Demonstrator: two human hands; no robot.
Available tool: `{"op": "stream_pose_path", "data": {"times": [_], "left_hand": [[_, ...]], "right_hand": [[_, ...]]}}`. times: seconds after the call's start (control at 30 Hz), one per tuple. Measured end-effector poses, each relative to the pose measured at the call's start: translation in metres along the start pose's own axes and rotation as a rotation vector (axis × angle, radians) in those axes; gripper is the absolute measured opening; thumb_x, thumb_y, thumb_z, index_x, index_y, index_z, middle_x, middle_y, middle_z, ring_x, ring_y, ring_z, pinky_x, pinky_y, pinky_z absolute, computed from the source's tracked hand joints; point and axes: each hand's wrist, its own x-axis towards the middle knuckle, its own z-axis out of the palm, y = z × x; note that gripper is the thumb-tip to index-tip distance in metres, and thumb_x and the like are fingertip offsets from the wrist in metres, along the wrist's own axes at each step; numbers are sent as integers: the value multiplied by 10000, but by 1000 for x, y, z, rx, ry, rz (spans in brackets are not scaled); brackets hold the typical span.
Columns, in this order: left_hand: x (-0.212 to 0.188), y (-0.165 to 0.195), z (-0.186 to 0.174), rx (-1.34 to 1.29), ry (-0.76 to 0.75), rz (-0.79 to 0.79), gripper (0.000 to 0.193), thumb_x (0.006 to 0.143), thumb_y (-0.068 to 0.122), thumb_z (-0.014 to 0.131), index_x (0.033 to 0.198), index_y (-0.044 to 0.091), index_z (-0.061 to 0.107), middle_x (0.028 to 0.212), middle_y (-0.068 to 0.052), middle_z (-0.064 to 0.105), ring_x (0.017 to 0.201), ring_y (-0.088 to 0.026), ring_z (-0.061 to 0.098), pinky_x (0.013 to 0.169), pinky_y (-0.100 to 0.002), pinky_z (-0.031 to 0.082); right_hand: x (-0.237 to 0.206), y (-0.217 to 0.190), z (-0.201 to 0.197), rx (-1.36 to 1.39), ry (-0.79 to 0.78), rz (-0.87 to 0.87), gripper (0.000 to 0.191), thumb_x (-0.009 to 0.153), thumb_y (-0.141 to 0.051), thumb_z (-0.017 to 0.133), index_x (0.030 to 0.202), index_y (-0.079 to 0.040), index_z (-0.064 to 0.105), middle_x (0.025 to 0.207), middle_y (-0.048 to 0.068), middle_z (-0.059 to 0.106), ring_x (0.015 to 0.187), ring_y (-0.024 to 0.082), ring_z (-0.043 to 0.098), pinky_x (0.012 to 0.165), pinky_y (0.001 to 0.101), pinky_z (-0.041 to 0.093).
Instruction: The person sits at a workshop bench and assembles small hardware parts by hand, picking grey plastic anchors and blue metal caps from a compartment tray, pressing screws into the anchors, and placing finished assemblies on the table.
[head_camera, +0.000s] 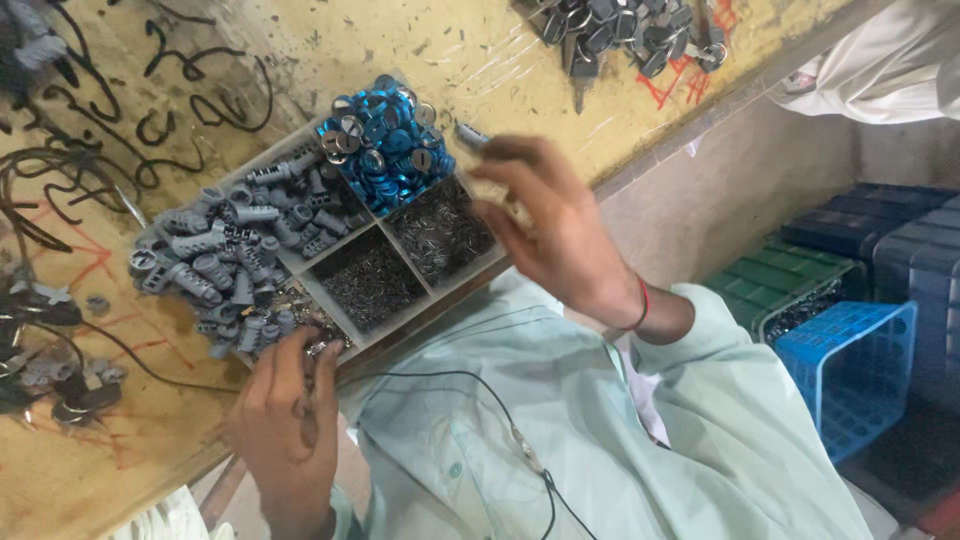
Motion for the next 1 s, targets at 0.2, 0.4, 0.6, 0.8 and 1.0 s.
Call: {"op": "stream_pose_path", "data": {"times": [0.2,0.4,0.6,0.8,1.0], "left_hand": [[2,-8,5,53,-89,93,95,976,54,614,1048,-1,640,964,-201,661,863,-419,648,751,-481,489],[-10,-14,5,-76,-2,-33,92,1003,48,629,1062,-22,625,945,-193,681,830,-375,680,714,-448,512],[-16,-18,13,-145,95,-96,113,990,53,667,1068,-17,627,931,-172,673,729,-301,666,679,-407,527],[-15,-23,17,-93,110,18,122,999,54,690,1078,-11,624,939,-164,644,816,-321,663,735,-421,523],[-5,-23,10,90,-54,67,127,989,88,643,1068,-9,666,914,-180,614,844,-395,628,732,-481,487]], "right_hand": [[3,-26,70,-162,-449,-444,170,802,-85,652,945,-2,612,1031,106,526,1002,242,563,609,329,498],[-13,-15,96,-274,-454,-408,137,786,-102,644,891,-32,592,993,89,510,1006,241,553,637,315,499],[-6,-32,84,-168,-489,-295,255,813,-73,641,1049,-23,561,1042,115,514,975,261,600,601,373,516],[-15,-22,79,-42,-447,-200,331,838,-51,658,1148,-74,545,1079,142,505,943,308,644,590,429,515],[-18,-18,83,66,-367,-128,235,935,-140,713,1101,-72,561,1058,119,541,792,337,646,610,443,525]]}}
